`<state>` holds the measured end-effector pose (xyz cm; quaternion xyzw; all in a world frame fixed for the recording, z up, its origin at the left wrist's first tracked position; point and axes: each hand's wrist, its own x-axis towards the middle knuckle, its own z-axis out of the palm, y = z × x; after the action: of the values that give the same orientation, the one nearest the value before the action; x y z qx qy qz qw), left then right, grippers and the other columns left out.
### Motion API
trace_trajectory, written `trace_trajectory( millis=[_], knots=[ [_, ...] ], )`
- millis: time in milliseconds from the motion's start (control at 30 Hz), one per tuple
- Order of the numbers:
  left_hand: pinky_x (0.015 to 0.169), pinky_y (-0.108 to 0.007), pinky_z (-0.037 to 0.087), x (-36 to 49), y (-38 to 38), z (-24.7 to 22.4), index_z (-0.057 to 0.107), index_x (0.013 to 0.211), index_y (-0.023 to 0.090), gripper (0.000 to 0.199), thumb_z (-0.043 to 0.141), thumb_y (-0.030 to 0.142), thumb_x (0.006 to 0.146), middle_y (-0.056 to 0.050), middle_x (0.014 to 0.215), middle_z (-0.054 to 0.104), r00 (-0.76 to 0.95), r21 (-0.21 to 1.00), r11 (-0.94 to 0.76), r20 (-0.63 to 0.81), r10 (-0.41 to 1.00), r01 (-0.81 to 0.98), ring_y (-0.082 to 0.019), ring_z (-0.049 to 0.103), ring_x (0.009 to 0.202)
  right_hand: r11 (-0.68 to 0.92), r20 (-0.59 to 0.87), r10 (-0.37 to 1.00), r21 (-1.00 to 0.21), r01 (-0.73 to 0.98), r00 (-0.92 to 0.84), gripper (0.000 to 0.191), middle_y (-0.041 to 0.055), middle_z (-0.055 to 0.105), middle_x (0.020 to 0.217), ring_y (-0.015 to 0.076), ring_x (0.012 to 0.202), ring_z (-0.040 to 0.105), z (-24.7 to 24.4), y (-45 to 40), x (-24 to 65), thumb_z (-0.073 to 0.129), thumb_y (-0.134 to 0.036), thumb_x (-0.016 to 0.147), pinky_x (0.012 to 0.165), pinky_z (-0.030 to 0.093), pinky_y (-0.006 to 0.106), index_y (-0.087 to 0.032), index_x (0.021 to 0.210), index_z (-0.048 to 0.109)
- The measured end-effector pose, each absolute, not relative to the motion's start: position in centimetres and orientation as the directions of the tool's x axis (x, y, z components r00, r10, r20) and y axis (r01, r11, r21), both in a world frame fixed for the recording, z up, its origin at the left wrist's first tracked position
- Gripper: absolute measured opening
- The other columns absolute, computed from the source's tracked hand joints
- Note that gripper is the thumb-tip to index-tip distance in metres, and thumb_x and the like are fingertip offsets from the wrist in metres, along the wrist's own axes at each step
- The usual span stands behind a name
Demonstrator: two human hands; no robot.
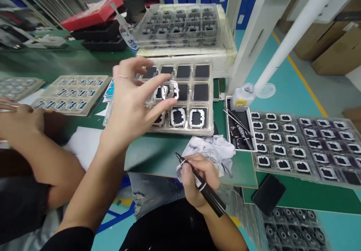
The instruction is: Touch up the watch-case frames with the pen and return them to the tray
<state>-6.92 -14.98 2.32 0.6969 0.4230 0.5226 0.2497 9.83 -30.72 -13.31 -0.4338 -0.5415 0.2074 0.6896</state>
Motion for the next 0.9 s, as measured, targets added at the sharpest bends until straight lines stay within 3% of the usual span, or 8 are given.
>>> trace_trajectory(
  millis=[200, 267, 333, 400, 467, 633, 767, 900],
  knots=[
    [0.147, -0.066, 0.034, -6.5, -14.9, 1.2, 0.086, 0.115, 0.032, 0.046, 0.108, 0.053, 0.079, -0.013, 0.163, 0.071, 0.103, 0.84, -0.459, 0.45, 0.887, 0.29, -0.05, 0.031, 0.18, 0.592, 0.587, 0.716, -0.797, 0.117, 0.378, 0.014, -0.0005, 0.08, 0.084, 0.0234, 0.078, 0.085, -12.5, -30.1, 9.3, 0.076, -0.016, 0.103, 0.072, 0.072, 0.039, -0.027, 0.111, 0.071],
    [0.143, -0.059, 0.043, -7.1, -18.5, -0.6, 0.087, 0.117, 0.031, 0.037, 0.102, 0.052, 0.09, -0.012, 0.152, 0.075, -0.027, 0.818, -0.474, 0.509, 0.86, 0.326, -0.045, 0.045, 0.172, 0.622, 0.617, 0.681, -0.772, 0.134, 0.394, 0.013, -0.0027, 0.075, 0.076, 0.0235, 0.072, 0.084, -12.3, -29.9, 9.1, 0.075, -0.018, 0.103, 0.068, 0.072, 0.038, -0.028, 0.11, 0.071],
    [0.123, -0.045, 0.061, -7.5, -22.5, -2.5, 0.087, 0.112, 0.03, 0.017, 0.093, 0.042, 0.101, -0.008, 0.121, 0.079, -0.27, 0.824, -0.456, 0.548, 0.791, 0.336, -0.032, 0.073, 0.137, 0.64, 0.639, 0.653, -0.753, 0.156, 0.406, 0.012, -0.0038, 0.071, 0.071, 0.0244, 0.068, 0.083, -12.2, -29.6, 9.1, 0.074, -0.02, 0.104, 0.064, 0.072, 0.038, -0.029, 0.11, 0.071],
    [0.086, -0.03, 0.068, -7.7, -25.8, -4.2, 0.088, 0.112, 0.027, 0.013, 0.09, 0.037, 0.104, -0.004, 0.103, 0.081, -0.344, 0.953, -0.292, 0.303, 0.889, 0.084, -0.02, 0.081, 0.099, 0.65, 0.651, 0.646, -0.743, 0.16, 0.399, 0.013, -0.0039, 0.07, 0.07, 0.0253, 0.065, 0.082, -12.2, -29.6, 9.2, 0.074, -0.02, 0.103, 0.061, 0.071, 0.039, -0.03, 0.111, 0.071],
    [0.077, -0.026, 0.069, -7.7, -27.4, -5.2, 0.088, 0.119, 0.023, 0.025, 0.095, 0.032, 0.096, -0.008, 0.116, 0.087, -0.323, 0.974, -0.064, -0.01, 0.946, -0.218, -0.021, 0.086, 0.103, 0.649, 0.647, 0.669, -0.748, 0.138, 0.366, 0.017, -0.0033, 0.073, 0.073, 0.0258, 0.067, 0.082, -12.5, -29.8, 9.5, 0.076, -0.018, 0.101, 0.063, 0.072, 0.041, -0.029, 0.113, 0.072],
    [0.126, -0.042, 0.066, -7.3, -27.1, -5.0, 0.079, 0.124, 0.014, 0.033, 0.088, 0.015, 0.092, -0.02, 0.137, 0.086, -0.291, 0.794, 0.112, -0.345, 0.892, -0.597, -0.033, 0.081, 0.145, 0.609, 0.6, 0.737, -0.789, 0.079, 0.311, 0.023, -0.0012, 0.079, 0.084, 0.0257, 0.08, 0.085, -13.1, -30.4, 10.1, 0.077, -0.014, 0.1, 0.073, 0.073, 0.044, -0.027, 0.118, 0.072],
    [0.133, -0.047, 0.062, -7.1, -26.8, -4.0, 0.07, 0.125, 0.016, 0.032, 0.082, 0.01, 0.095, -0.023, 0.139, 0.084, -0.279, 0.713, 0.111, -0.406, 0.87, -0.692, -0.034, 0.079, 0.149, 0.62, 0.614, 0.72, -0.779, 0.1, 0.322, 0.02, 0.0, 0.083, 0.088, 0.0262, 0.079, 0.085, -13.3, -30.3, 10.0, 0.078, -0.017, 0.102, 0.068, 0.072, 0.044, -0.028, 0.118, 0.072],
    [0.137, -0.047, 0.059, -7.4, -27.0, -3.1, 0.07, 0.125, 0.017, 0.03, 0.082, 0.014, 0.098, -0.021, 0.139, 0.085, -0.278, 0.749, 0.047, -0.303, 0.912, -0.661, -0.034, 0.074, 0.155, 0.629, 0.636, 0.704, -0.765, 0.138, 0.318, 0.019, 0.0007, 0.084, 0.089, 0.0249, 0.072, 0.083, -13.3, -29.9, 9.9, 0.079, -0.018, 0.102, 0.064, 0.07, 0.043, -0.029, 0.116, 0.072]
  ],
)
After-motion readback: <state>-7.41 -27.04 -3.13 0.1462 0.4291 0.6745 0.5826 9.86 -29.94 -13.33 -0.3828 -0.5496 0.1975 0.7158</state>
